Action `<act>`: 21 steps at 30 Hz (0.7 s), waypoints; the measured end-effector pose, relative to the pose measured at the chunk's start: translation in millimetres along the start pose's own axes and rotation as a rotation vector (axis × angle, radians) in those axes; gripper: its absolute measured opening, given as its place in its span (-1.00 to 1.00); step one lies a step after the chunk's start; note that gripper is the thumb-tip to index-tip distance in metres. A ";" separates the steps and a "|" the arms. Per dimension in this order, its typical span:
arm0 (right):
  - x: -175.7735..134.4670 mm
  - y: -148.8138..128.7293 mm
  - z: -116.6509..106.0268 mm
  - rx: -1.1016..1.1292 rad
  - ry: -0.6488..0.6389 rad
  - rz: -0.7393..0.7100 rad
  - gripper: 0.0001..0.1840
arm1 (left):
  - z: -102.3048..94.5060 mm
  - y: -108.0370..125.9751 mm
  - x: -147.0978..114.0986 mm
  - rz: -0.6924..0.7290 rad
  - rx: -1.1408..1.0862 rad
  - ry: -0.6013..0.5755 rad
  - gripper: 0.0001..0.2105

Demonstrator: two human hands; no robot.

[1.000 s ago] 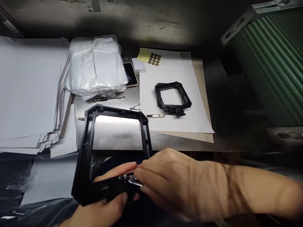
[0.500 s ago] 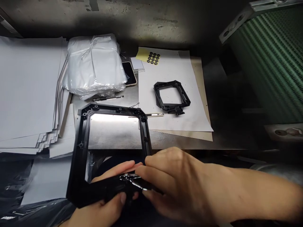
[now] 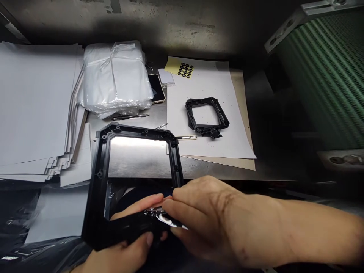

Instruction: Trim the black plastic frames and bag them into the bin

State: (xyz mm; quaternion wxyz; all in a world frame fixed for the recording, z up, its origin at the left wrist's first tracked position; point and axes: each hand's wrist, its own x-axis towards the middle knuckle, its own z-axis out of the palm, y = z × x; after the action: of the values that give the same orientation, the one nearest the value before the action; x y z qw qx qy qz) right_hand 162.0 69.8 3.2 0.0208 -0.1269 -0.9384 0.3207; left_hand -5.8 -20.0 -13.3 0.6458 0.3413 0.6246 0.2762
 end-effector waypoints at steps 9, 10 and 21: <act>1.2 2.0 -2.3 0.152 -0.049 -0.037 -0.89 | 1.0 4.2 -0.1 -0.033 -0.012 -0.049 -0.66; 0.9 1.9 -1.0 0.159 -0.047 -0.046 -0.88 | 0.9 4.2 0.1 -0.025 -0.016 -0.043 -0.67; -8.6 5.1 -3.3 0.393 0.059 0.066 -0.76 | -1.2 -6.6 0.7 -0.017 -0.059 -0.003 -0.69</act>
State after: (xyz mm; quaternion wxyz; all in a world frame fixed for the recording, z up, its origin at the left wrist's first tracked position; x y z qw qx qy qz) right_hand 171.8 73.6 3.1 0.0623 -0.1606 -0.8519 0.4945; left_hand -7.3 -23.4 -18.9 0.6588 0.3171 0.6181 0.2886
